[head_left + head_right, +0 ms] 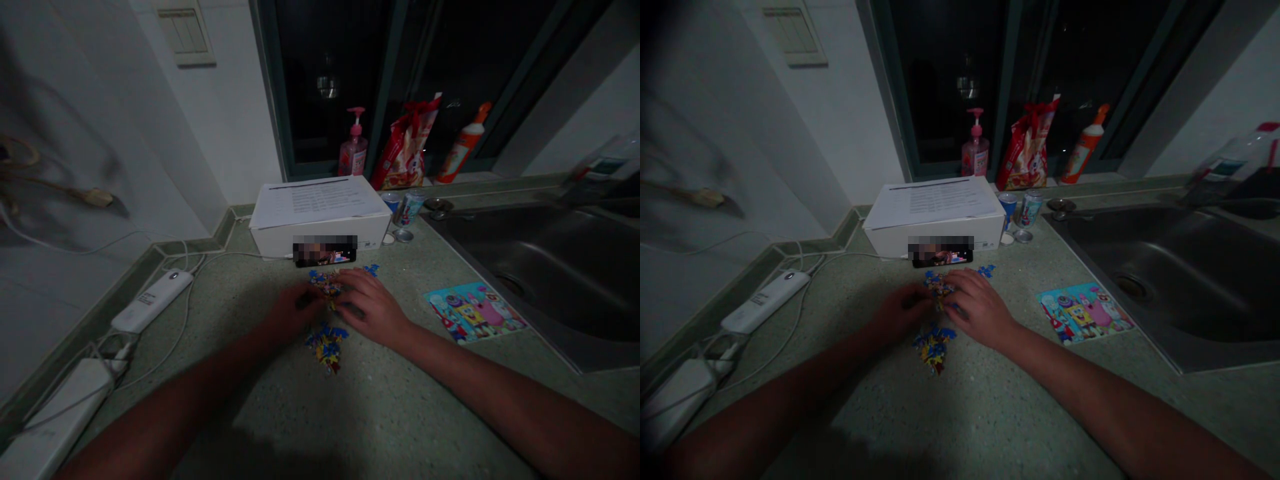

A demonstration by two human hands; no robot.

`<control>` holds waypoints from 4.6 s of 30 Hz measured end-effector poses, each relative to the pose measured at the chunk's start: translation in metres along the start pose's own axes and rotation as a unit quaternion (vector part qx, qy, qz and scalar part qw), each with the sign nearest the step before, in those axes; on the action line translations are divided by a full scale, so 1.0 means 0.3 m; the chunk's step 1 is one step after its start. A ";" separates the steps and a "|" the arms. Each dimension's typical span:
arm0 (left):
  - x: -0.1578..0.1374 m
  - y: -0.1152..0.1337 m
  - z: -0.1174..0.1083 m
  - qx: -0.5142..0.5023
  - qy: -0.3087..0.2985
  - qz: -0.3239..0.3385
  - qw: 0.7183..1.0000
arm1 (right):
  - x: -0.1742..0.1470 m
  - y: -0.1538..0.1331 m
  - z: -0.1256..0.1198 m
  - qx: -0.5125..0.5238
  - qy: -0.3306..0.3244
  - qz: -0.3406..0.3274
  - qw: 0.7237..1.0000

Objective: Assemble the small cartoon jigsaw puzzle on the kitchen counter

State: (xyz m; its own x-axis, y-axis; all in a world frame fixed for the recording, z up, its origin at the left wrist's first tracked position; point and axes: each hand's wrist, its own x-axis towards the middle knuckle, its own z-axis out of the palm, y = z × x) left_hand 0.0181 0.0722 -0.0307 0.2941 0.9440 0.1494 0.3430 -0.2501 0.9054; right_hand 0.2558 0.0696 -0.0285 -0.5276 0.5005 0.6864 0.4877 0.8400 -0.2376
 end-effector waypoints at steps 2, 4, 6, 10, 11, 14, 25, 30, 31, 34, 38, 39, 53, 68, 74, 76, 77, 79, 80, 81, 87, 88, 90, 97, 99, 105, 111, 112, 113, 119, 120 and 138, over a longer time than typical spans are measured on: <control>0.003 0.004 -0.006 0.003 0.029 -0.002 1.000 | -0.001 0.006 -0.004 0.002 0.018 0.010 1.000; 0.006 0.007 -0.013 0.009 0.055 -0.011 0.998 | -0.003 0.013 -0.008 0.004 0.043 0.025 0.999; 0.010 0.009 -0.020 0.015 0.074 -0.024 0.997 | -0.004 0.021 -0.011 0.002 0.062 0.041 0.997; 0.013 0.009 -0.030 0.019 0.088 -0.042 0.995 | -0.007 0.032 -0.015 -0.009 0.084 0.068 0.994; 0.013 0.008 -0.030 0.021 0.088 -0.046 0.995 | -0.008 0.033 -0.016 -0.012 0.086 0.074 0.993; 0.014 0.007 -0.029 0.029 0.086 -0.057 0.994 | -0.008 0.033 -0.019 -0.017 0.089 0.091 0.992; 0.013 0.018 -0.027 0.019 0.078 -0.050 0.996 | -0.002 0.028 -0.025 -0.036 0.102 0.088 0.990; 0.014 0.011 -0.023 0.018 0.088 -0.054 0.994 | -0.003 0.031 -0.025 -0.032 0.105 0.091 0.990; 0.015 0.010 -0.022 0.018 0.088 -0.052 0.995 | -0.004 0.032 -0.025 -0.031 0.107 0.094 0.989; 0.015 0.013 -0.023 0.021 0.087 -0.049 0.995 | -0.005 0.035 -0.026 -0.027 0.117 0.101 0.988; 0.014 0.022 -0.025 0.027 0.079 -0.055 0.995 | -0.005 0.039 -0.027 -0.020 0.120 0.112 0.986; 0.014 0.023 -0.025 0.030 0.078 -0.057 0.995 | -0.005 0.040 -0.027 -0.019 0.119 0.115 0.986; 0.015 0.004 -0.025 0.038 0.076 -0.051 0.995 | -0.026 0.186 -0.092 -0.078 0.130 0.188 0.970; 0.014 -0.003 -0.024 0.031 0.075 -0.047 0.996 | -0.075 0.261 -0.074 -0.181 -0.011 0.240 0.954; 0.012 -0.018 -0.012 0.075 0.078 -0.038 0.993 | -0.064 0.232 -0.058 -0.139 0.029 0.226 0.964; 0.011 -0.023 -0.006 0.117 0.073 -0.020 0.990 | -0.059 0.201 -0.047 -0.120 0.024 0.197 0.973; 0.010 -0.023 -0.004 0.139 0.068 -0.006 0.988 | -0.055 0.181 -0.041 -0.105 0.021 0.181 0.978; 0.009 -0.018 -0.002 0.178 0.051 0.026 0.982 | -0.046 0.135 -0.033 -0.063 -0.001 0.138 0.988; 0.008 -0.013 -0.001 0.194 0.042 0.039 0.979 | -0.041 0.111 -0.030 -0.041 -0.018 0.115 0.992; 0.007 -0.008 -0.001 0.206 0.037 0.050 0.977 | -0.037 0.090 -0.029 -0.027 -0.040 0.096 0.994; 0.006 0.004 -0.002 0.231 0.035 0.075 0.970 | -0.032 0.041 -0.032 -0.005 -0.116 0.071 0.991; 0.007 0.002 -0.002 0.230 0.035 0.078 0.969 | -0.034 0.044 -0.031 -0.005 -0.119 0.073 0.990; 0.007 -0.003 -0.001 0.230 0.036 0.080 0.969 | -0.039 0.051 -0.027 -0.004 -0.122 0.077 0.990; 0.003 0.003 -0.001 0.238 0.035 0.080 0.967 | -0.041 0.058 -0.015 0.005 -0.122 0.094 0.988; 0.004 -0.001 -0.001 0.236 0.038 0.085 0.967 | -0.040 0.058 -0.014 0.007 -0.122 0.099 0.988; 0.007 -0.009 0.001 0.229 0.035 0.091 0.968 | -0.039 0.061 -0.009 0.015 -0.120 0.102 0.987; 0.006 -0.006 0.003 0.234 0.030 0.096 0.967 | -0.042 0.066 -0.001 0.026 -0.118 0.112 0.986; 0.006 -0.006 0.003 0.235 0.031 0.097 0.966 | -0.043 0.066 0.000 0.026 -0.116 0.114 0.986; 0.006 -0.007 0.003 0.236 0.031 0.099 0.966 | -0.044 0.066 0.000 0.026 -0.115 0.116 0.986; 0.004 -0.002 0.001 0.234 0.027 0.093 0.967 | -0.039 0.062 -0.005 0.027 -0.122 0.122 0.985; 0.004 -0.001 0.001 0.235 0.027 0.091 0.967 | -0.038 0.062 -0.005 0.028 -0.124 0.124 0.984; -0.008 0.015 0.002 0.229 0.017 0.143 0.963 | -0.032 0.053 -0.005 0.083 -0.079 0.082 0.990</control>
State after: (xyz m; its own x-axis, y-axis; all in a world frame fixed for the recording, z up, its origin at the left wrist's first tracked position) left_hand 0.0194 0.0686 -0.0274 0.4082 0.8268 0.3869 0.6121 -0.5624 0.5560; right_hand 0.2697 0.0778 -0.0377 -0.5594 0.6480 0.5168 0.4619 0.7615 -0.4548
